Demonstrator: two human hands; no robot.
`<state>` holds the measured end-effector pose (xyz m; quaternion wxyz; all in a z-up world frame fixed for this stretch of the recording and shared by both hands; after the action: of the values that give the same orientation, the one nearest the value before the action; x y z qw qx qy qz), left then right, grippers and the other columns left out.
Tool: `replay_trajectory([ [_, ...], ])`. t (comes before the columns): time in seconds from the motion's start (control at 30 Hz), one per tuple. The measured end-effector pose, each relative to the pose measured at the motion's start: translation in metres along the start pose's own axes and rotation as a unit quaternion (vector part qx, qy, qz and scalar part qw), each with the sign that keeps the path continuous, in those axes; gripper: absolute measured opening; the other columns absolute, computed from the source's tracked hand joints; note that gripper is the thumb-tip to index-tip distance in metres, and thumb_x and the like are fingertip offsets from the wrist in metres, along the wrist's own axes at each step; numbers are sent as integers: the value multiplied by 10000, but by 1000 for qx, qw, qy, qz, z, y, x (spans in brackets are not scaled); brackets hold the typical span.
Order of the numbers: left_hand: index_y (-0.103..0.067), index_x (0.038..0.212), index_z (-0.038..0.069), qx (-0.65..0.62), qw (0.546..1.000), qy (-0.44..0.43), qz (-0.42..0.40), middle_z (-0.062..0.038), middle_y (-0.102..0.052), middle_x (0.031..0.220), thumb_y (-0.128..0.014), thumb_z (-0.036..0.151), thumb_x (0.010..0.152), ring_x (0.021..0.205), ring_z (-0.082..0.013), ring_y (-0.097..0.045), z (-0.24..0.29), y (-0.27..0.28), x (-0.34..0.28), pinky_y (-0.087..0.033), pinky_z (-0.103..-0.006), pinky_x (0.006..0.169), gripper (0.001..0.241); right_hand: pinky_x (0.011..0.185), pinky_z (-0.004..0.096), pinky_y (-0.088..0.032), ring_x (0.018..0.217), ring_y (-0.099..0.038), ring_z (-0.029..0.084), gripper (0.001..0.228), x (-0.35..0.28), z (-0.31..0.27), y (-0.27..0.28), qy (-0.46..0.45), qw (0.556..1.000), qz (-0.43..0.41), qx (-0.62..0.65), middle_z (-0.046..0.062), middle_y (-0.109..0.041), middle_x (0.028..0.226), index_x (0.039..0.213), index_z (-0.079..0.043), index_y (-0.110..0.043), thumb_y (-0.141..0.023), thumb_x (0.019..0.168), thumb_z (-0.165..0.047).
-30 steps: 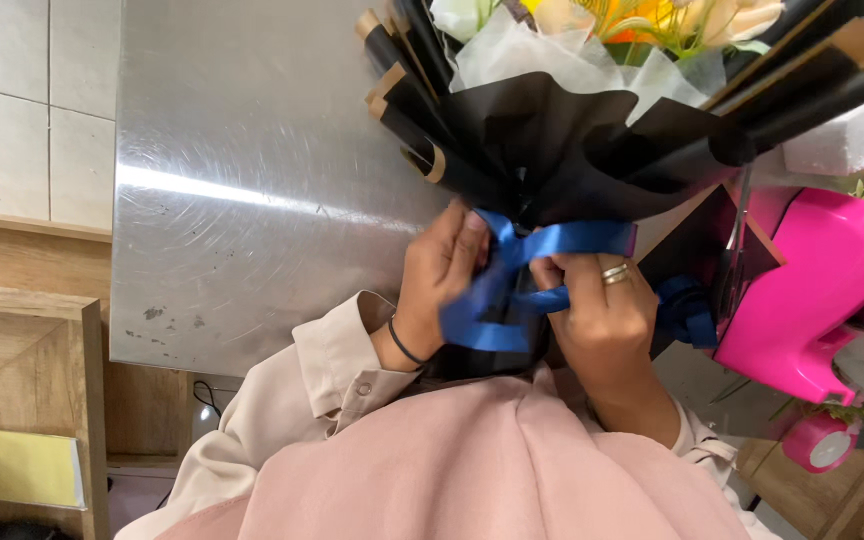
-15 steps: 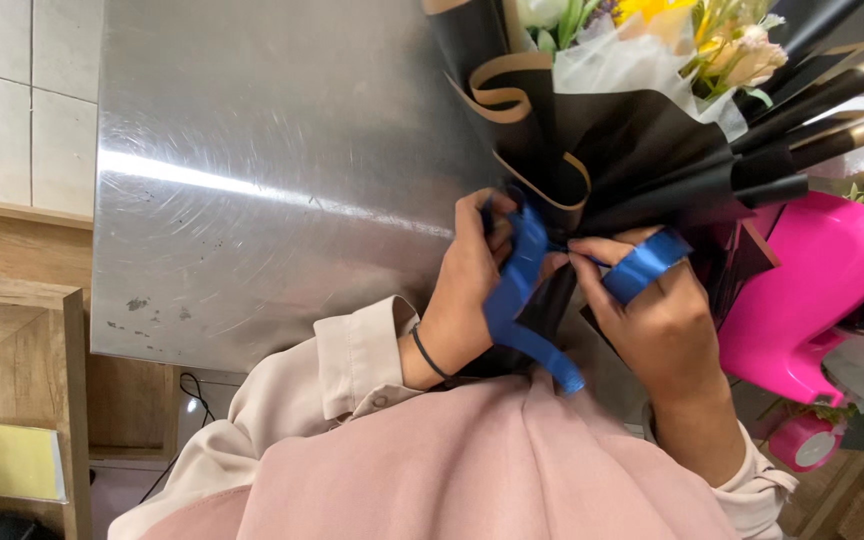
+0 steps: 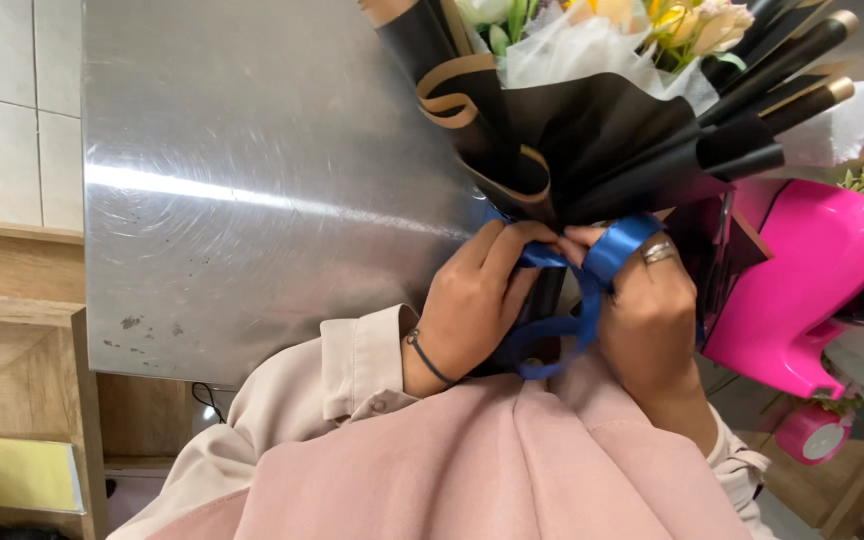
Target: The person ties a blue ribbon around the stem of a flower bouquet, looping and adjusting the ribbon by hand and trimming it with shears.
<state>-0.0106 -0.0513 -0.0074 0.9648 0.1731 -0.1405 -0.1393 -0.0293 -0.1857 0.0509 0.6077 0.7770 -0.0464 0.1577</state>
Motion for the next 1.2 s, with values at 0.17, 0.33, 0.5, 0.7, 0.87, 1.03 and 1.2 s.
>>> replay_trajectory([
  [0.17,-631,1202,141,21,1000,6,3,-57,-585,914,-667,89,937,825,-282,-666,-11,-12,-4,-578,-378,754,272,907,422,-546,965,-683,320,109,28,-3,24,-21,997,-53,60,115,-690,1008,1088,-85,-782,-826,989,-75],
  [0.33,-630,1032,49,17,1000,7,-9,-168,-676,1013,-621,41,875,777,-342,-666,-37,-33,-18,-534,-482,703,158,676,410,-519,805,-629,292,241,74,-95,65,51,992,-54,101,218,-709,1128,1015,50,-679,-511,1100,-100],
  [0.5,-606,867,167,13,990,131,40,-25,-655,783,-723,233,853,726,-263,-645,-10,-14,8,-499,-385,629,136,976,570,-528,1077,-633,415,238,54,-141,84,247,837,-176,456,233,-616,1080,1068,139,-621,-455,1123,-22],
  [0.7,-740,993,252,22,994,93,59,11,-762,922,-767,233,831,806,-249,-732,-25,-27,1,-535,-396,663,166,1020,449,-441,1152,-556,366,456,-2,-25,43,-178,978,-58,96,198,-551,1187,1177,15,-557,-844,921,-230],
  [0.87,-742,928,213,94,990,53,90,-54,-675,743,-854,249,786,647,-292,-717,-30,-29,0,-586,-386,556,185,829,416,-557,921,-710,268,206,-22,-2,9,-268,943,-29,194,111,-707,933,1041,-57,-676,-669,1089,-257],
  [1.03,-741,1049,113,161,983,-63,57,-101,-679,812,-765,193,892,690,-298,-723,-2,-5,4,-601,-352,618,178,807,411,-548,865,-703,227,226,-25,-1,3,-285,928,-13,239,155,-755,982,1045,-56,-613,-566,1126,-262],
  [1.2,-758,946,114,134,987,-86,29,-65,-604,720,-524,332,1020,586,-300,-688,0,4,11,-544,-355,512,328,941,321,-564,986,-698,158,177,-24,7,-17,-295,829,107,463,162,-764,1017,918,-97,-505,-535,1078,-168],
])
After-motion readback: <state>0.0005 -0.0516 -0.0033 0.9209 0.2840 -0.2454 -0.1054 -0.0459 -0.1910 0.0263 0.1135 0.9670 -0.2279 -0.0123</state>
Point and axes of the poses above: each hand's wrist, its own x-axis towards the middle knuckle, its own y-axis out of the back of the hand, z = x × y, the point moved 4 cm from there along x, towards the middle knuckle
